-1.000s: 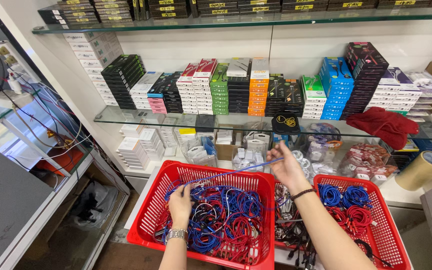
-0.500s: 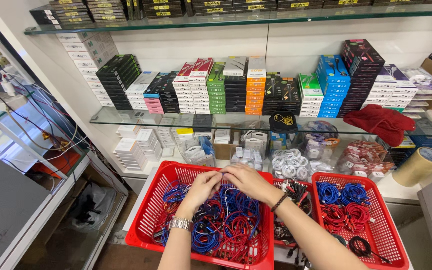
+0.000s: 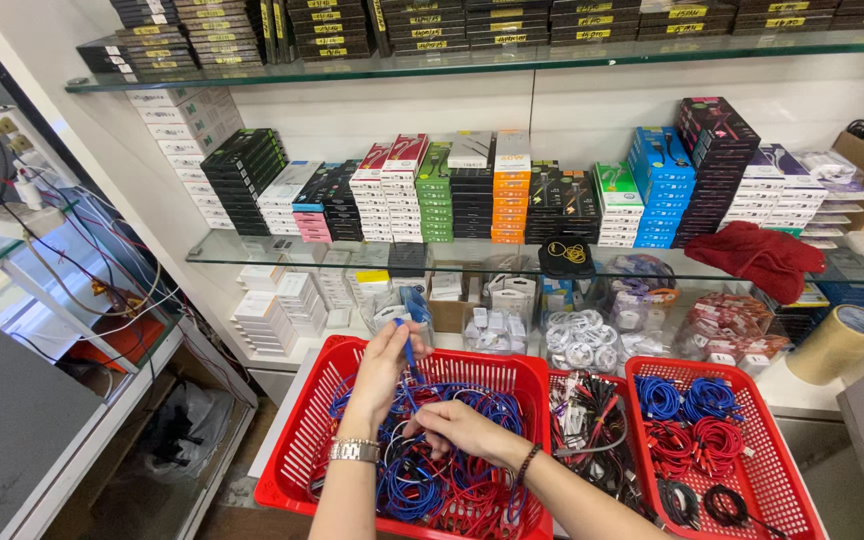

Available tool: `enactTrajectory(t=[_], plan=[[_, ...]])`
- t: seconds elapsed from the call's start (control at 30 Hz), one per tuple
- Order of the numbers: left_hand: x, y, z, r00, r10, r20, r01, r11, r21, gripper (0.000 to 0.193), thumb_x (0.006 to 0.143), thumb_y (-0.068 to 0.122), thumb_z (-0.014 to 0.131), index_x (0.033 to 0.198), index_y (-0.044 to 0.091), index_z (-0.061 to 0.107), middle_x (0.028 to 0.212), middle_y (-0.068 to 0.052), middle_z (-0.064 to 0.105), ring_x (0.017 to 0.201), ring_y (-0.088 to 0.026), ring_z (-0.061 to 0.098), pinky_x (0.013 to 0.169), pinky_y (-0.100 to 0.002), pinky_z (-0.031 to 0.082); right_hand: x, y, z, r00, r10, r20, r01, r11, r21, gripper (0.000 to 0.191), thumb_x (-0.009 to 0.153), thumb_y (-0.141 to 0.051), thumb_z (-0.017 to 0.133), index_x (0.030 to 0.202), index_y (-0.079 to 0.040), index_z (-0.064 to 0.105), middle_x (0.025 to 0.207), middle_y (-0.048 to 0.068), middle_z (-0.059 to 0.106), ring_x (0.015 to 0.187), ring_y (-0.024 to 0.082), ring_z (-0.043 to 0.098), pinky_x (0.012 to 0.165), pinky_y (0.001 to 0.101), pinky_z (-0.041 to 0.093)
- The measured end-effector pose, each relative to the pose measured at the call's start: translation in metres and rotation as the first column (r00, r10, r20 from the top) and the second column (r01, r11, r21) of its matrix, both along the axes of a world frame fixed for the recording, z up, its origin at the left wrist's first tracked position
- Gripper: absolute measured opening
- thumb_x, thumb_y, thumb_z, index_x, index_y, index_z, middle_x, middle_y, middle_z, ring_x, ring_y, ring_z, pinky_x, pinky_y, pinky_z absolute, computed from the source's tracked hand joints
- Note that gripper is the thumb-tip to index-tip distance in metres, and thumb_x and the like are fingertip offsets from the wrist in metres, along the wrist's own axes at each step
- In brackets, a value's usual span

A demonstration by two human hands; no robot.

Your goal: The person sorts tangled cables from a large red basket into smaller red baskets by color and type. They pick up individual cables, untangle them, and place them into separate baskets for blue, red, and black cables.

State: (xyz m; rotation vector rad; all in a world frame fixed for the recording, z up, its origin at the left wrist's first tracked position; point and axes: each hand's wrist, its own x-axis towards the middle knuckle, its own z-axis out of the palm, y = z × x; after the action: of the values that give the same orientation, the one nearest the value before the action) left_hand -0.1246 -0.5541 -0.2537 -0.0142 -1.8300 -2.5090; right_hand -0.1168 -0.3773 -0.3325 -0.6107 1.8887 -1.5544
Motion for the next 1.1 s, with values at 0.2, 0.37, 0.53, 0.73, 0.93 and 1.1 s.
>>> enactTrajectory(t=[0.2, 0.37, 0.53, 0.73, 0.93, 1.1], plan=[[0.027, -0.030, 0.001, 0.968, -0.148, 0.202, 0.250, 0.624, -0.740, 0.027, 0.104, 0.025, 0.046, 0.100, 0.005, 0.064, 0.069, 0.003, 0.068, 0.076, -0.013, 0.070, 0.082, -0.031, 0.055, -0.045, 0.055, 0.075, 0.867, 0.142, -0.478, -0.069, 0.984, 0.167, 0.030, 0.099, -0.031, 0.060, 0.108, -0.007, 0.075, 0.094, -0.005, 0.074, 0.088, 0.006, 0.067, 0.080, 0.0253, 0.054], [0.048, -0.015, -0.004, 0.826, -0.558, 0.085, 0.557, 0.830, 0.036, 0.030, 0.110, 0.025, 0.049, 0.099, 0.001, 0.063, 0.065, 0.004, 0.047, 0.061, -0.011, 0.049, 0.078, -0.032, 0.054, -0.063, 0.059, 0.067, 0.878, -0.162, -0.450, 0.158, 0.986, -0.047, 0.025, 0.097, -0.024, 0.070, 0.100, 0.000, 0.074, 0.093, 0.003, 0.071, 0.089, 0.008, 0.062, 0.082, 0.0263, 0.050], [0.038, -0.012, 0.009, 0.918, -0.368, -0.148, 0.394, 0.883, 0.255, 0.027, 0.110, 0.023, 0.048, 0.104, 0.001, 0.062, 0.079, -0.001, 0.060, 0.075, -0.014, 0.058, 0.080, -0.031, 0.049, 0.020, -0.010, 0.005, 0.980, -0.187, 0.068, 0.198, 0.951, -0.238, 0.029, 0.104, -0.032, 0.056, 0.103, -0.008, 0.073, 0.084, -0.002, 0.065, 0.075, 0.008, 0.055, 0.069, 0.0241, 0.046], [0.042, -0.024, 0.013, 0.982, -0.090, -0.168, -0.106, 0.473, -0.875, 0.031, 0.102, 0.027, 0.050, 0.098, 0.001, 0.065, 0.088, -0.021, 0.074, 0.085, -0.034, 0.072, 0.080, -0.043, 0.055, -0.021, 0.010, 0.046, 0.928, 0.154, -0.340, -0.137, 0.988, 0.074, 0.027, 0.100, -0.030, 0.064, 0.113, -0.009, 0.075, 0.095, -0.010, 0.074, 0.083, -0.002, 0.064, 0.073, 0.0170, 0.052], [0.064, -0.031, 0.004, 0.961, -0.165, -0.222, -0.181, 0.232, -0.956, 0.033, 0.097, 0.029, 0.059, 0.098, -0.004, 0.060, 0.090, -0.027, 0.069, 0.091, -0.043, 0.066, 0.084, -0.052, 0.051, -0.049, 0.058, 0.110, 0.980, 0.189, -0.062, -0.156, 0.924, 0.350, 0.027, 0.093, -0.030, 0.070, 0.110, -0.011, 0.079, 0.075, -0.006, 0.063, 0.060, 0.002, 0.047, 0.050, 0.0222, 0.035], [0.062, -0.071, -0.024, 0.903, -0.121, -0.412, -0.406, 0.072, -0.911, 0.031, 0.099, 0.029, 0.052, 0.095, -0.002, 0.059, 0.084, -0.024, 0.069, 0.084, -0.043, 0.066, 0.080, -0.052, 0.052, -0.053, 0.095, 0.130, 0.981, 0.110, -0.160, -0.032, 0.905, 0.425, 0.028, 0.094, -0.032, 0.072, 0.105, -0.009, 0.085, 0.068, -0.005, 0.054, 0.057, 0.005, 0.040, 0.051, 0.0245, 0.031]])
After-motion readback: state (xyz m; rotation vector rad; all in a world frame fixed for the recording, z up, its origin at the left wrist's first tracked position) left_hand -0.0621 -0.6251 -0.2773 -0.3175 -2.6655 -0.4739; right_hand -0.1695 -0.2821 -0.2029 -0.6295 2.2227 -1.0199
